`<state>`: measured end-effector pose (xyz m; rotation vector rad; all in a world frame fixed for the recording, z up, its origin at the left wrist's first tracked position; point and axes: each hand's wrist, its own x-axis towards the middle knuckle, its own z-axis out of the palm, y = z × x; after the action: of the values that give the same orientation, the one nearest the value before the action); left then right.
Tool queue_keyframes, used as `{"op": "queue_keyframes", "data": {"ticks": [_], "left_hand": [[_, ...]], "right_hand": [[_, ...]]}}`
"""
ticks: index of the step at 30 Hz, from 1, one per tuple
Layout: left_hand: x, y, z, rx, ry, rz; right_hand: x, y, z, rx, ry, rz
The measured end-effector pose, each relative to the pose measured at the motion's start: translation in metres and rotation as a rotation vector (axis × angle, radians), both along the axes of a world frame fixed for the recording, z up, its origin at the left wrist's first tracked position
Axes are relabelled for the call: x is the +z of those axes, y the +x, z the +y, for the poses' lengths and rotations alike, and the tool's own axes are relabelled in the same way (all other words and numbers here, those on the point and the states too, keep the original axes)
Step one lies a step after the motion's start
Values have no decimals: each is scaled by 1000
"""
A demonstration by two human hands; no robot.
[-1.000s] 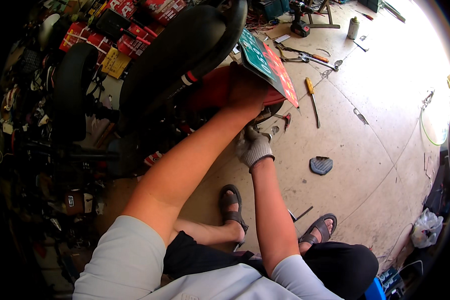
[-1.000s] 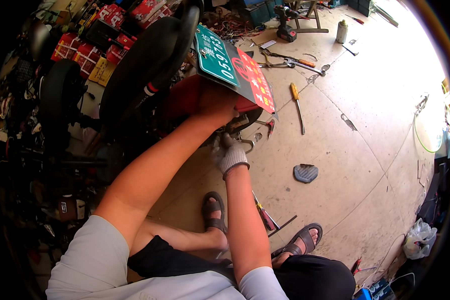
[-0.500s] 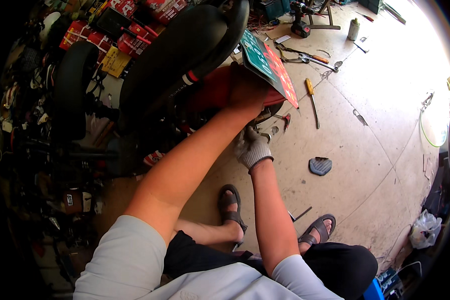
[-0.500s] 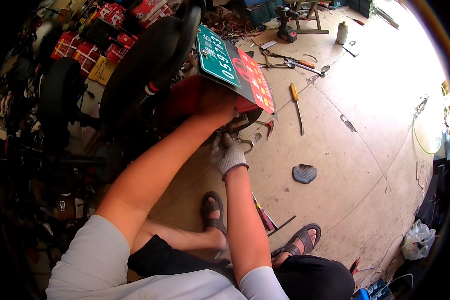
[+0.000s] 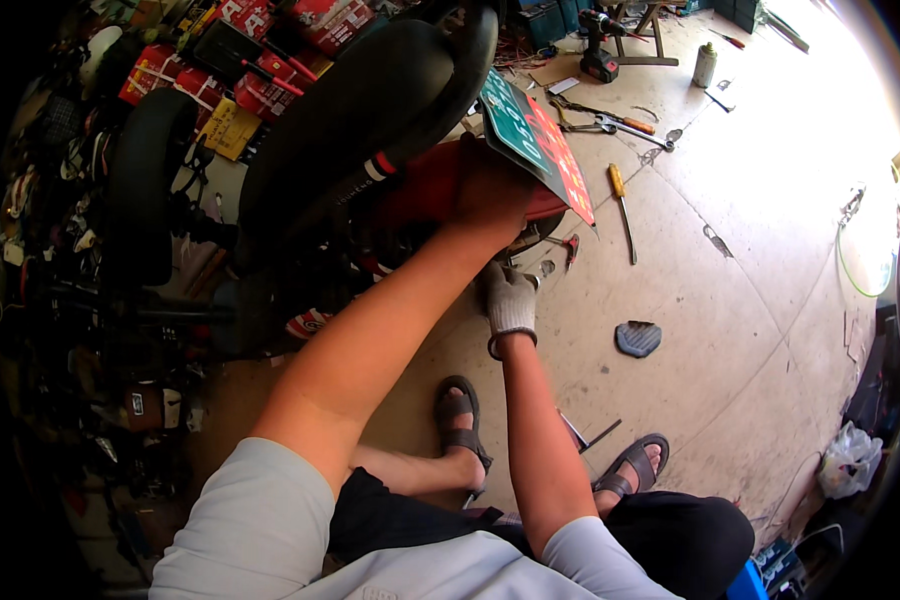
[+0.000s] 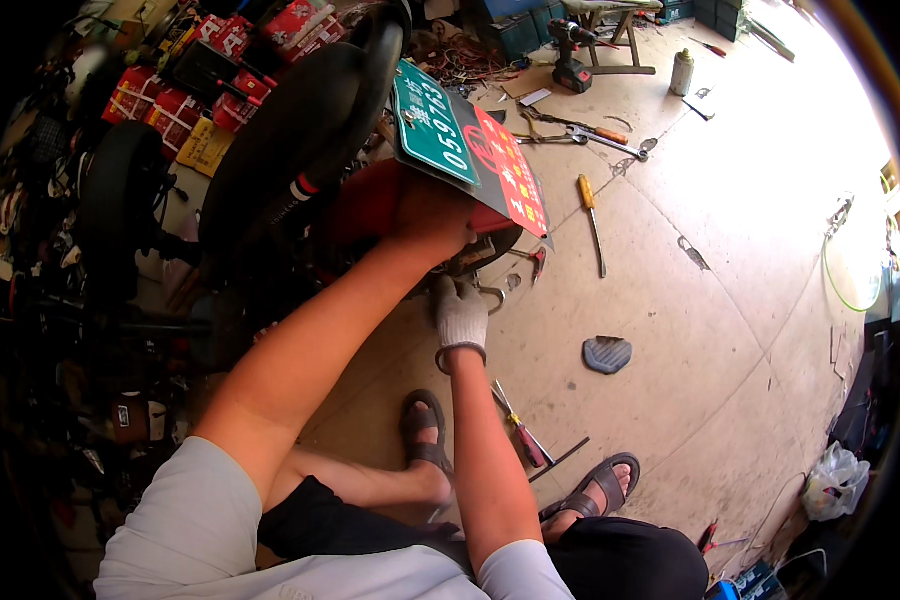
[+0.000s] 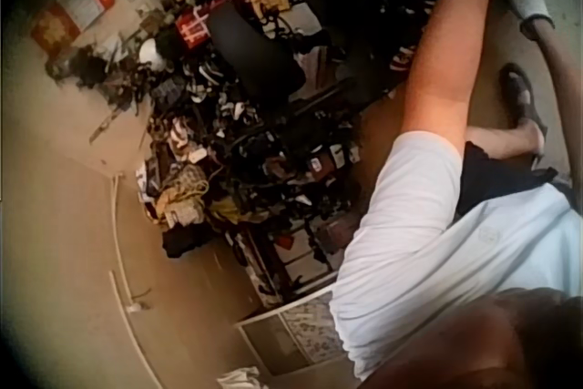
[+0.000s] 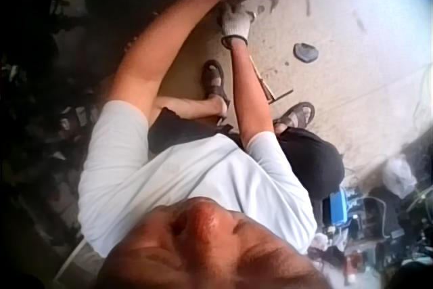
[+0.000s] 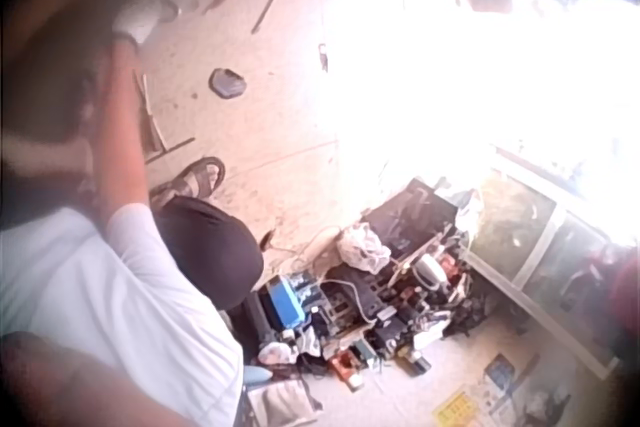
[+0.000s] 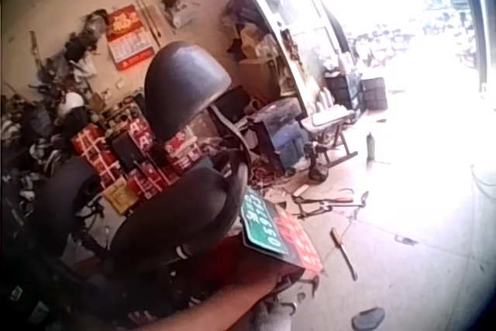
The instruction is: The person works on the rear section of a motorcycle, using a T-handle wrench and a screwdriver to tighten or loosen components near the rear wheel and tail light.
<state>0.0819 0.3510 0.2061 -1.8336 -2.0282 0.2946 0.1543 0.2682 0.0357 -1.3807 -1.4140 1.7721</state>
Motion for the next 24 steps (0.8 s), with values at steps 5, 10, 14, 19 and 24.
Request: {"op": "queue_keyframes", "data": {"ticks": [5,10,14,19,24], "left_hand": [[-13,-8,-4,27,6,-44],[8,17,12,98,-192,-158],[7,4,-3,109,-210,-135],[7,2,-2,116,-182,-147],[18,-4,-10,140,-226,-139]], "right_hand": [[38,2,-6,67,207,-146],[-17,5,4,-14,245,-10],[17,-1,0,3,20,14],[3,1,5,-11,-398,275],[-41,31,3,-108,-549,263]]}}
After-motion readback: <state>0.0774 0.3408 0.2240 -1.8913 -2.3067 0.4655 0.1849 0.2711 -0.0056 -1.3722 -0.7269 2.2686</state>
